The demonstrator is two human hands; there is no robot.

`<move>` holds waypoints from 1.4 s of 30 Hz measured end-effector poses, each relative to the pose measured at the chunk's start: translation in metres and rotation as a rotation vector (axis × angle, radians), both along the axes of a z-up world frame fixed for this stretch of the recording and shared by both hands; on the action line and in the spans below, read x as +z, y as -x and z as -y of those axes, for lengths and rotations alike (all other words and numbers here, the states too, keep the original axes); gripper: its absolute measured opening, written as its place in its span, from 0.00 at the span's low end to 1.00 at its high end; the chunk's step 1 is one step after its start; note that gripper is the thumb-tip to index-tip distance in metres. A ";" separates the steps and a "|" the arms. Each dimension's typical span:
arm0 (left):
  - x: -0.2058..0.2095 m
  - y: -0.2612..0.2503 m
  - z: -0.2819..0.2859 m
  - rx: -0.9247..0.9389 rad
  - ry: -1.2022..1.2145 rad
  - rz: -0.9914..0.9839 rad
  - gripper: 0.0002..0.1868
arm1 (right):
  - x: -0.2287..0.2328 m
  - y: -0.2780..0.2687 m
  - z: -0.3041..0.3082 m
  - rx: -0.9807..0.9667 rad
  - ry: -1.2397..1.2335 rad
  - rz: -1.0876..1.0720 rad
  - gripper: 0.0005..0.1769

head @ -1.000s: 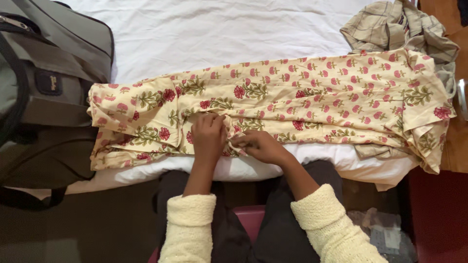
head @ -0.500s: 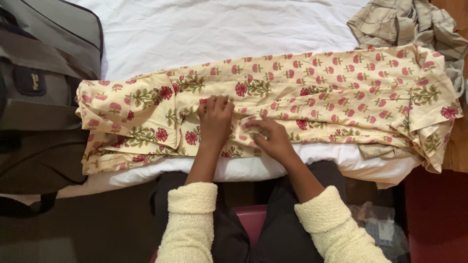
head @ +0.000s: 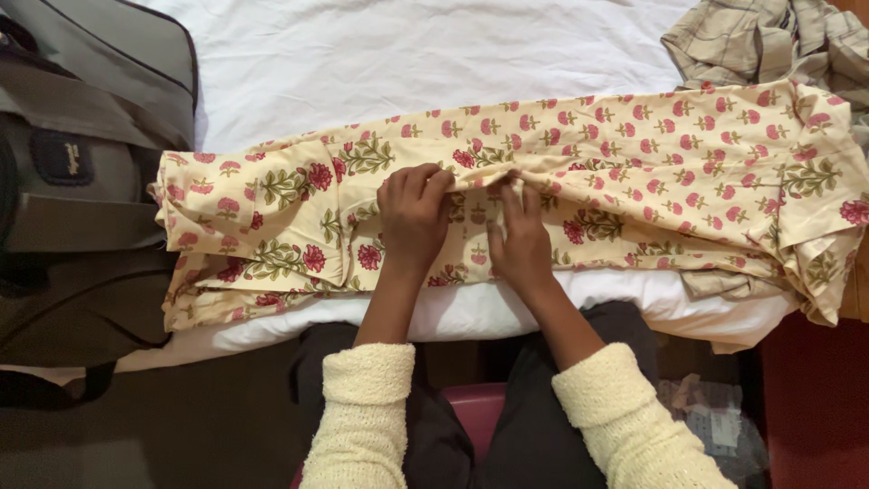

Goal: The person folds a patterned garment by hand on a white surface, smoothing the fabric and aligning the edges before placing it next to a stack of other folded items.

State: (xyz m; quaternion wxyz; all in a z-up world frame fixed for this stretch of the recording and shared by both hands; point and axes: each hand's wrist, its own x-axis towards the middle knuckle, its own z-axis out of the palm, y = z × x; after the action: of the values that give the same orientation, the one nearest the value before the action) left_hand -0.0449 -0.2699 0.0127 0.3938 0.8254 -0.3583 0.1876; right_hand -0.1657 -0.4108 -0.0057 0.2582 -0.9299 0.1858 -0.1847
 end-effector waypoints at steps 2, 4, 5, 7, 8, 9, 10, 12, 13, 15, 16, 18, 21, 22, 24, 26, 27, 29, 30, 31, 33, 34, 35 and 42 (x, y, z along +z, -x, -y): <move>-0.001 0.001 0.001 -0.006 0.005 -0.008 0.15 | -0.009 -0.002 0.001 0.060 0.085 0.114 0.33; 0.000 0.000 0.002 0.004 0.053 -0.030 0.14 | -0.021 -0.002 0.002 0.058 0.097 0.011 0.25; 0.001 -0.001 0.002 0.004 0.054 -0.030 0.14 | -0.026 -0.002 0.004 0.056 0.113 -0.090 0.17; 0.003 -0.003 -0.001 -0.023 0.053 -0.019 0.16 | -0.036 -0.004 0.009 0.103 0.150 -0.057 0.14; 0.004 -0.003 -0.001 -0.022 0.053 -0.022 0.16 | -0.041 -0.007 0.013 0.150 0.186 -0.023 0.12; 0.003 -0.004 -0.001 -0.035 0.053 -0.020 0.15 | -0.045 -0.011 0.019 0.152 0.181 -0.027 0.12; 0.003 -0.003 -0.002 -0.048 0.052 -0.019 0.15 | -0.047 -0.014 0.030 0.112 0.098 0.025 0.07; 0.004 0.000 -0.002 -0.056 0.046 -0.008 0.15 | -0.049 -0.019 0.043 0.074 0.015 0.084 0.04; 0.004 0.000 -0.002 -0.065 0.044 0.003 0.14 | -0.049 -0.022 0.047 -0.037 -0.045 -0.011 0.05; 0.004 0.000 -0.002 -0.080 0.043 0.007 0.14 | -0.048 -0.024 0.053 -0.144 -0.106 -0.107 0.12; 0.004 -0.001 -0.002 -0.097 0.042 0.008 0.13 | -0.046 -0.025 0.054 -0.151 -0.181 -0.107 0.10; 0.000 -0.002 -0.003 -0.102 0.036 -0.004 0.13 | -0.041 -0.023 0.057 -0.152 -0.258 -0.114 0.11; -0.008 0.000 -0.006 -0.119 -0.006 -0.009 0.12 | -0.026 -0.018 0.058 -0.001 -0.529 -0.163 0.13; -0.010 0.000 -0.006 -0.131 -0.040 -0.003 0.12 | -0.018 -0.013 0.060 -0.041 -0.441 -0.277 0.17; -0.015 0.004 -0.004 -0.145 -0.046 0.005 0.12 | -0.006 -0.006 0.061 -0.080 -0.348 -0.385 0.24; -0.022 0.006 -0.003 -0.159 -0.049 0.009 0.11 | 0.006 0.003 0.067 0.008 -0.235 -0.372 0.25; -0.026 0.007 -0.004 -0.177 -0.136 0.003 0.11 | 0.009 0.006 0.066 0.010 -0.234 -0.374 0.25; -0.034 0.011 -0.006 -0.194 -0.222 -0.001 0.10 | 0.013 0.015 0.069 -0.084 -0.301 -0.630 0.22; -0.037 0.013 -0.007 -0.190 -0.256 0.005 0.11 | 0.014 0.020 0.069 -0.082 -0.300 -0.629 0.22; -0.040 0.016 -0.008 -0.189 -0.291 0.013 0.12 | 0.013 0.025 0.069 -0.006 -0.264 -0.446 0.23; -0.044 0.023 -0.009 -0.174 -0.326 0.035 0.14 | 0.012 0.031 0.071 0.066 -0.227 -0.261 0.24; -0.046 0.027 -0.010 -0.157 -0.360 0.055 0.16 | 0.012 0.032 0.073 0.021 -0.146 -0.299 0.21; -0.047 0.030 -0.011 -0.162 -0.362 0.059 0.16 | 0.012 0.033 0.072 -0.025 -0.066 -0.338 0.17; -0.053 0.037 -0.019 -0.128 -0.392 -0.003 0.12 | 0.015 0.025 0.049 -0.064 0.184 -0.041 0.15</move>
State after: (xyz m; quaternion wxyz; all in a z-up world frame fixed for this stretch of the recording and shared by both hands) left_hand -0.0822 -0.2512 -0.0407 0.2376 0.8620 -0.4391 0.0874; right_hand -0.1910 -0.4603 0.0090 0.1618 -0.9468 0.2029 -0.1901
